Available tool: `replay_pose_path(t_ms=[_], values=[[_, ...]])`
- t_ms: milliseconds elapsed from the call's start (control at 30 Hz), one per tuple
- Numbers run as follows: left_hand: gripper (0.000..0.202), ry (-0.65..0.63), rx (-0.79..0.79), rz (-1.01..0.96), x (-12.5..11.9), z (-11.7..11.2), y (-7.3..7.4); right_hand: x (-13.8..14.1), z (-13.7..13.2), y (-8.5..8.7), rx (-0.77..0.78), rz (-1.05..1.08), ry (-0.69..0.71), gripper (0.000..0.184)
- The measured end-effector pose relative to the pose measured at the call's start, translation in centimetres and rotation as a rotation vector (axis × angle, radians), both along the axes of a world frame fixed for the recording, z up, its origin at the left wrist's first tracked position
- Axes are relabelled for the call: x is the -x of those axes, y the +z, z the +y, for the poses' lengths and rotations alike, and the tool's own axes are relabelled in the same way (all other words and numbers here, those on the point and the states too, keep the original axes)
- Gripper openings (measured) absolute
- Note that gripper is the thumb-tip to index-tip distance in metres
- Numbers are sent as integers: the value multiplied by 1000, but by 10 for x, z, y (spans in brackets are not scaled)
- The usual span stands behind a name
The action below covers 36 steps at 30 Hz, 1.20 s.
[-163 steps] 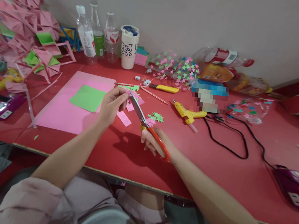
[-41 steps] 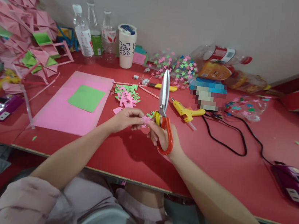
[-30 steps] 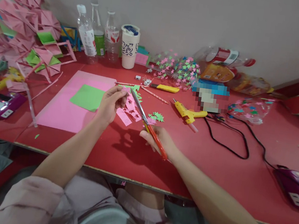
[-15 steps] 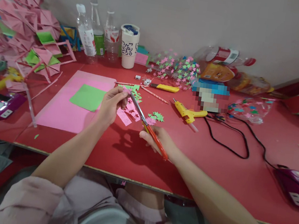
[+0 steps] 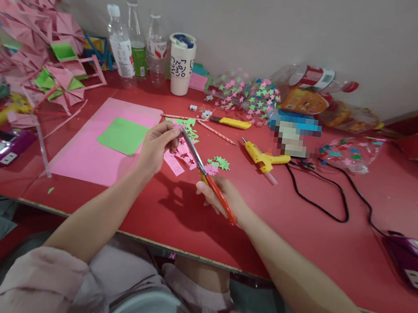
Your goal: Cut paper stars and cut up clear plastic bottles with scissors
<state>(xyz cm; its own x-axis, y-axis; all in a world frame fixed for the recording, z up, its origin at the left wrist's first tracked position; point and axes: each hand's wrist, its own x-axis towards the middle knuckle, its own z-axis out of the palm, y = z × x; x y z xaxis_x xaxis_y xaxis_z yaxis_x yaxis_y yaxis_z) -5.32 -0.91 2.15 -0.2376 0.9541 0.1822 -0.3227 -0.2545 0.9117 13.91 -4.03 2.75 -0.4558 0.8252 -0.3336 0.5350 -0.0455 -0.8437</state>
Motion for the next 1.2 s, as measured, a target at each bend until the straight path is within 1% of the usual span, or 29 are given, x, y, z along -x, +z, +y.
replay_pose_path(t_ms=[200, 400, 567, 767, 1200], values=[[14, -21, -1, 6, 2, 1, 1, 3, -6, 2, 42, 71, -71, 50], [14, -49, 5, -16, 3, 2, 0, 4, -4, 3, 97, 29, -74, 47], [14, -55, 15, -21, 4, 3, 3, 4, 1, -2, 144, 39, -69, 47], [14, -77, 6, -5, 8, 3, 5, 5, 3, -7, 124, 16, -85, 48], [15, -89, 13, -7, 9, 2, 8, 4, 2, -2, 128, -8, -88, 48]])
